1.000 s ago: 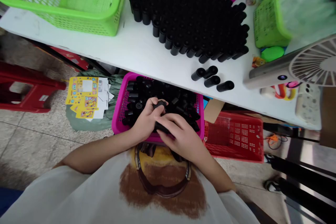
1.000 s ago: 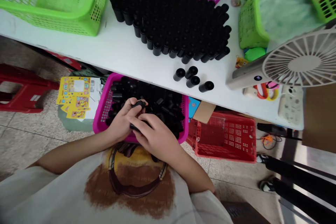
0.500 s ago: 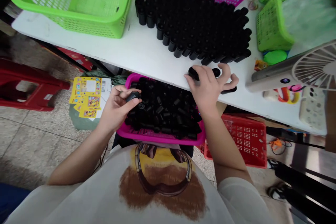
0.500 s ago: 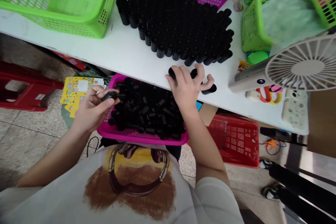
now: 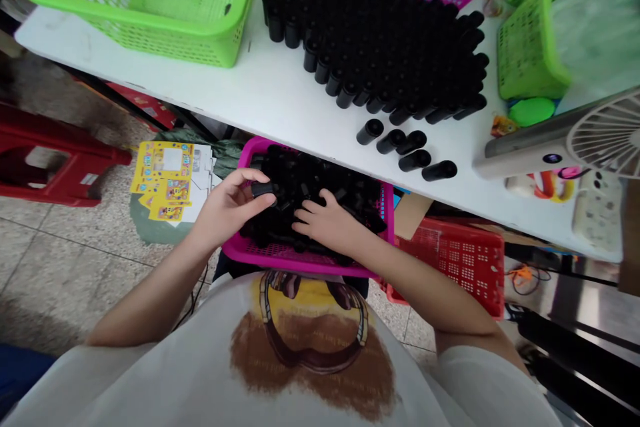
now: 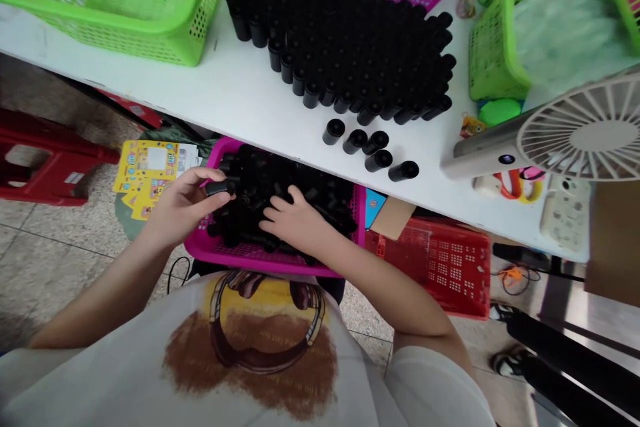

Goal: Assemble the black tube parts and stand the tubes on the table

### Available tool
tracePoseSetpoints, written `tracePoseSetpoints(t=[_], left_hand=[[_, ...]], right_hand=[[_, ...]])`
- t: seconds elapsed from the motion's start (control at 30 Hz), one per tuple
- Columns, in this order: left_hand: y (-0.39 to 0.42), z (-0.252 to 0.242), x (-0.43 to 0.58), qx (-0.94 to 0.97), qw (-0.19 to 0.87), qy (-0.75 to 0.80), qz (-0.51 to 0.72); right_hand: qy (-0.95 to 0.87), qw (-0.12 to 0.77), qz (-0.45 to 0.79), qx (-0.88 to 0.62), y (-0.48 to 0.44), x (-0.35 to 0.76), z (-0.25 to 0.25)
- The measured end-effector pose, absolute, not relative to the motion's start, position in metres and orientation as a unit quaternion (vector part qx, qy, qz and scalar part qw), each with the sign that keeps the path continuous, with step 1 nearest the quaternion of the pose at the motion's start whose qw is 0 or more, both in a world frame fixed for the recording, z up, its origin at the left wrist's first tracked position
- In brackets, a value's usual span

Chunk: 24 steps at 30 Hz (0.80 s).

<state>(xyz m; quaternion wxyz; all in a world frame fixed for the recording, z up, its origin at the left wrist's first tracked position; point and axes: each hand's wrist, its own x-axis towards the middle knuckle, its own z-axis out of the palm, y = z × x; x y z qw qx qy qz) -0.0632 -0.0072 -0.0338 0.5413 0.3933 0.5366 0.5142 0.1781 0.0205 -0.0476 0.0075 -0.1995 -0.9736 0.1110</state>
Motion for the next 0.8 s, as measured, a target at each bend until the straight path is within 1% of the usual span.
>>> tracePoseSetpoints(t=[0.07,0.23,0.3,0.37,0.43,0.5,0.57,0.6,0.67,0.8], left_hand=[[-0.009,-0.034,-0.064,0.397,0.55,0.537,0.501],[-0.014,-0.035,-0.062,0.433,0.557,0.518,0.483],[-0.014,-0.033,-0.062,0.433,0.564,0.516,0.478],[-0.014,-0.03,-0.061,0.425,0.569,0.518,0.477],[-0.014,-0.027,-0.06,0.414,0.576,0.52,0.477],[-0.015,-0.024,-0.057,0.398,0.586,0.514,0.484],[-0.018,-0.023,-0.052,0.386,0.598,0.503,0.49],[-0.019,-0.024,-0.049,0.385,0.605,0.497,0.489],[-0.021,-0.024,-0.043,0.394,0.615,0.487,0.48],[-0.022,-0.022,-0.039,0.447,0.591,0.497,0.451]], right_hand=[[-0.977,-0.02,0.108,-0.181,0.014,0.174,-0.058],[-0.979,-0.039,0.105,-0.17,0.013,0.175,-0.069],[-0.975,-0.05,0.119,-0.182,0.015,0.175,-0.068],[-0.964,-0.03,0.161,-0.208,0.017,0.177,-0.066],[-0.934,0.051,0.244,-0.255,0.017,0.179,-0.06],[-0.865,0.185,0.333,-0.327,0.013,0.181,-0.052],[-0.781,0.31,0.378,-0.389,0.005,0.182,-0.043],[-0.75,0.353,0.383,-0.409,0.0,0.182,-0.039],[-0.725,0.392,0.374,-0.424,-0.009,0.18,-0.032],[-0.751,0.397,0.316,-0.423,-0.019,0.178,-0.028]])
